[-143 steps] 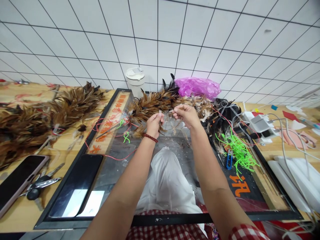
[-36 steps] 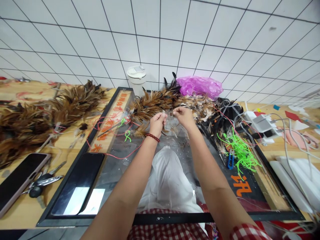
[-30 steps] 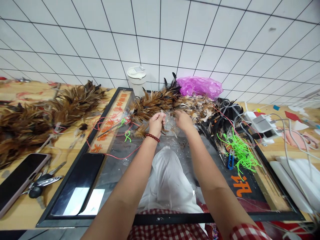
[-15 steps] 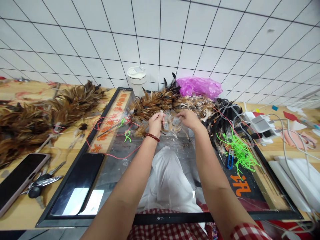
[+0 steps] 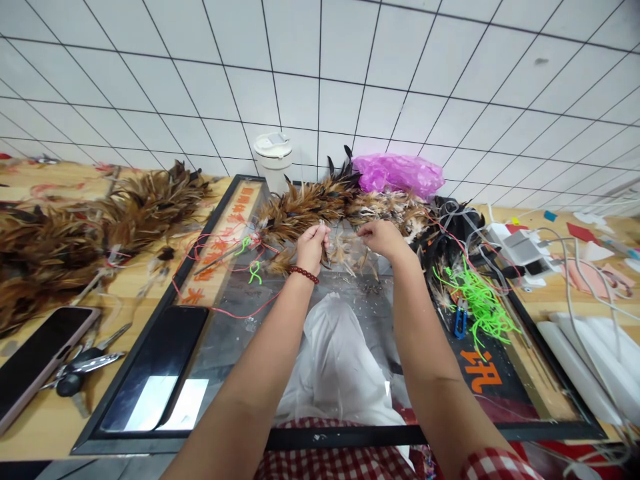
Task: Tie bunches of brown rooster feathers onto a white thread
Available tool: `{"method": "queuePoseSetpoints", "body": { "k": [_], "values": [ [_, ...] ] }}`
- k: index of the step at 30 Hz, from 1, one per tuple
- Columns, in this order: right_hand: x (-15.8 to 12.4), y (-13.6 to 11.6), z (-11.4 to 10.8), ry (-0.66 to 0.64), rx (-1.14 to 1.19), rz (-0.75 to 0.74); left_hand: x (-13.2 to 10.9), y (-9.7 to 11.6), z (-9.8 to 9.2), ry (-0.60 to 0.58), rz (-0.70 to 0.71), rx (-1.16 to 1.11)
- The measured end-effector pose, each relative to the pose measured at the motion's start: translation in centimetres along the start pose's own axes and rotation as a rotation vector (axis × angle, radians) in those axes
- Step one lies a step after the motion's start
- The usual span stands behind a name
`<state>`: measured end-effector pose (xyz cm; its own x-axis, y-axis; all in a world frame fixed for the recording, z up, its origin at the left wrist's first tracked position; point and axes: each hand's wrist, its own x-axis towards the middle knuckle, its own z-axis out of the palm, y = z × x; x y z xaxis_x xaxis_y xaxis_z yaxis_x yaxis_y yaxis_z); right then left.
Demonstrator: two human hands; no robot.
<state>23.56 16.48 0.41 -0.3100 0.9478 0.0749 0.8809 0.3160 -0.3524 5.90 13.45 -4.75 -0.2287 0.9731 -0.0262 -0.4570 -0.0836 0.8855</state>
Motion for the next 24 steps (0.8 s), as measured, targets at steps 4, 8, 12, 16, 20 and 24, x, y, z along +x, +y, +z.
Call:
{"method": "queuePoseSetpoints", "body": {
  "k": [4,8,12,16,20,24],
  "values": [
    [-0.1,-1.6,0.4,-0.131,0.092,-0.070,0.1,-0.1,-0.1,-0.007,0.002,0.004],
    [-0.1,-3.7,1.8,-0.184,0.026,0.017,0.1,-0.1,-0.1,-0.008,0.002,0.012],
    [0.3,-3.9,2.7,-0.145,0.187,-0.032,0.1,-0.1,-0.2,-0.008,-0.009,0.001],
    [0.7,-3.0,1.9,0.023,0.615,0.044,0.1,0.0,-0.2,-0.033,-0.013,-0.025],
    [1.1,-2.9,1.1,0.186,0.894,0.109,0.0,0.1,-0.1,-0.034,0.010,-0.018],
    [1.2,-3.5,1.5,0.380,0.922,0.124,-0.3,0.4,-0.1,-0.088,-0.031,-0.074]
  ]
}}
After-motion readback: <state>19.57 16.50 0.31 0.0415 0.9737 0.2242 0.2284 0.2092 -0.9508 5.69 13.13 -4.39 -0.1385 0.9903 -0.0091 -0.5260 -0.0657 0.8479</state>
